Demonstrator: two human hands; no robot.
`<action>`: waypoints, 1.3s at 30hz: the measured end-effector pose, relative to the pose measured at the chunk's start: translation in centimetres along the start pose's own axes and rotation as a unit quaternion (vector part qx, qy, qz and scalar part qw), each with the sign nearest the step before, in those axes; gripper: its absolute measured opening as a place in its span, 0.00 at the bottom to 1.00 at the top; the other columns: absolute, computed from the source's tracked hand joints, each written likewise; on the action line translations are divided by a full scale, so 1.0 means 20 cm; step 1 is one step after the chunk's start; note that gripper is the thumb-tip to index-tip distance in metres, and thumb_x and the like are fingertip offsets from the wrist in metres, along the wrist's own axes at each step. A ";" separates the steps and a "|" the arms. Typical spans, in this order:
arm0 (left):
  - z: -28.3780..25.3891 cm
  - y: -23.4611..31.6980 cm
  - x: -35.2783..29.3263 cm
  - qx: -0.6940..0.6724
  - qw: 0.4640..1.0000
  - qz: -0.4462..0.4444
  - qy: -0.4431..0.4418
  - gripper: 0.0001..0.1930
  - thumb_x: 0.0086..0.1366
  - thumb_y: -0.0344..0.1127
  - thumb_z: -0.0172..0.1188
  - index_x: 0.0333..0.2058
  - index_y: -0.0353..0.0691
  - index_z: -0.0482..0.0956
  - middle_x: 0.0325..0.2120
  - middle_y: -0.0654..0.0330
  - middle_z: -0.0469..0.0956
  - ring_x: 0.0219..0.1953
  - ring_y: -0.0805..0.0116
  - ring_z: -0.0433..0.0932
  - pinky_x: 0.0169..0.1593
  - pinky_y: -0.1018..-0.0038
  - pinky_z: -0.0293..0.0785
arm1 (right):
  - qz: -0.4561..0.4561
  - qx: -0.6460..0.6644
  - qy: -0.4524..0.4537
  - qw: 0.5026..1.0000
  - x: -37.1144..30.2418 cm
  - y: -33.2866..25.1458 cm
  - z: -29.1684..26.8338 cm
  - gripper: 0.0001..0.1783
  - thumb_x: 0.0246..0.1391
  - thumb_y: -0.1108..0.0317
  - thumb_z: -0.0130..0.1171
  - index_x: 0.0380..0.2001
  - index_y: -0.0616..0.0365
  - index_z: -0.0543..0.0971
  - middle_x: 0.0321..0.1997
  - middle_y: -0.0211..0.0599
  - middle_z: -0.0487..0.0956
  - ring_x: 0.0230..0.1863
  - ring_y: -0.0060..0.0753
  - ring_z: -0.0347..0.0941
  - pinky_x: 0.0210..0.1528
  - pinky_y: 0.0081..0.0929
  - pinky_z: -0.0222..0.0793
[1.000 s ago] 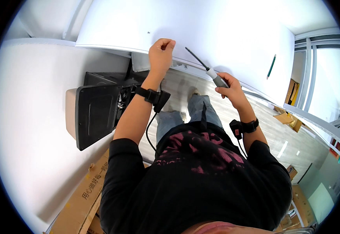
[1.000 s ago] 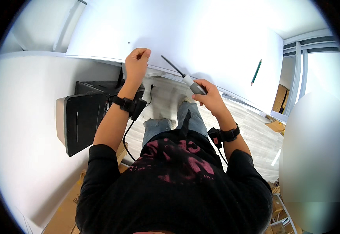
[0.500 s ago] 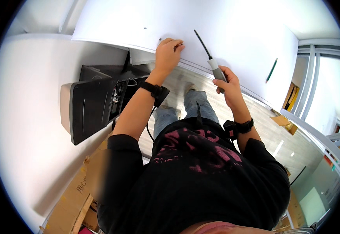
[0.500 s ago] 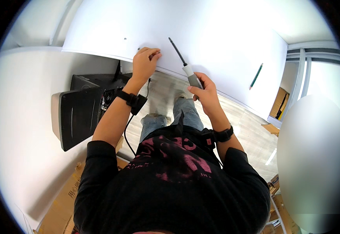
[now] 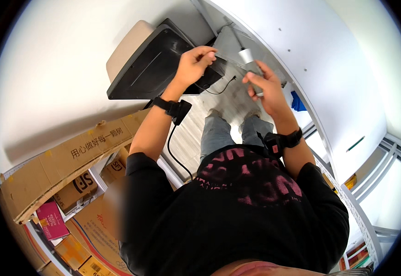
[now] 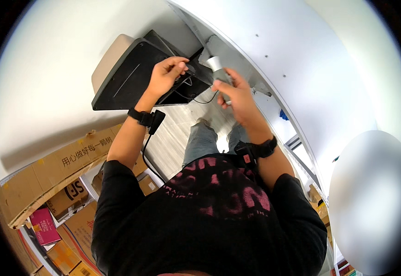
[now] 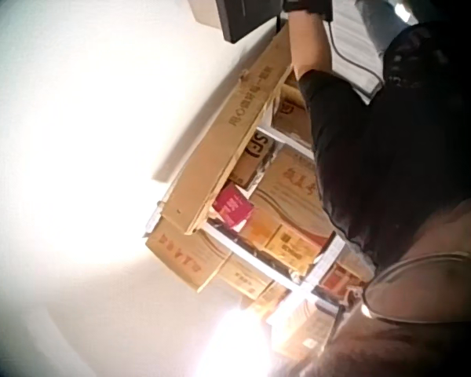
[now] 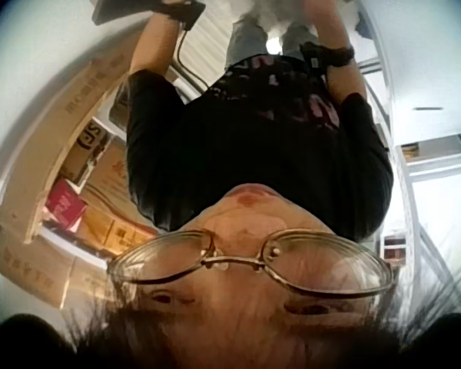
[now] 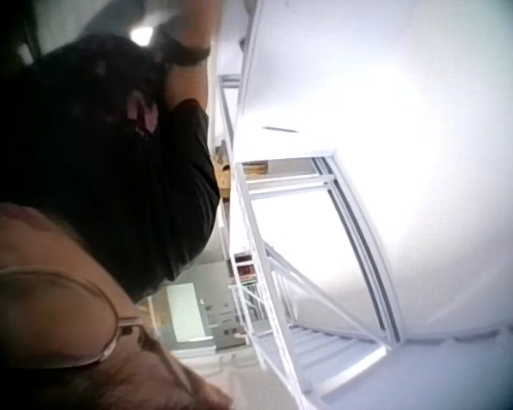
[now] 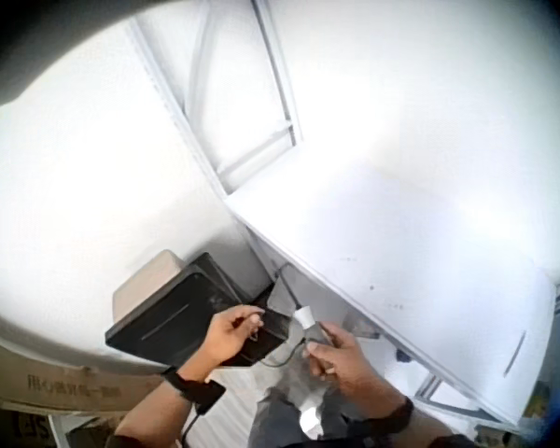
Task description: The person uses a power screwdriver to remove screws from a metal panel on a white appliance. They then remove the panel and proceed to unscrew and detach a black plastic cover from the appliance's interior.
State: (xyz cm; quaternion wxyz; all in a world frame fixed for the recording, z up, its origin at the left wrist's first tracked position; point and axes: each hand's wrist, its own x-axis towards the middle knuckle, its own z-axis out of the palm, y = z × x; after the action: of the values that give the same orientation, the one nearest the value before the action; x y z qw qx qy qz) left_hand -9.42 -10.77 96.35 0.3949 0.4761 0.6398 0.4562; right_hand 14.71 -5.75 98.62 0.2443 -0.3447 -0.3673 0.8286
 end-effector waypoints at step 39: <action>-0.41 -0.04 0.11 -0.277 0.946 -0.097 0.136 0.08 0.66 0.35 0.52 0.36 0.38 0.76 0.28 0.62 0.78 0.23 0.82 0.73 0.27 0.86 0.69 | 0.104 0.123 -0.094 0.982 0.33 0.23 0.47 0.23 0.57 0.63 0.43 0.54 0.61 0.64 0.25 0.36 0.74 0.16 0.22 0.64 0.14 0.18 0.52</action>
State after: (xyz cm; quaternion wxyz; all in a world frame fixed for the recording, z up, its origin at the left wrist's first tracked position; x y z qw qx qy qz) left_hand -17.74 -10.50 97.65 0.4625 0.2170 0.5792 0.6352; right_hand 2.69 -8.28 97.11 0.1614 -0.2692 -0.2461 0.9170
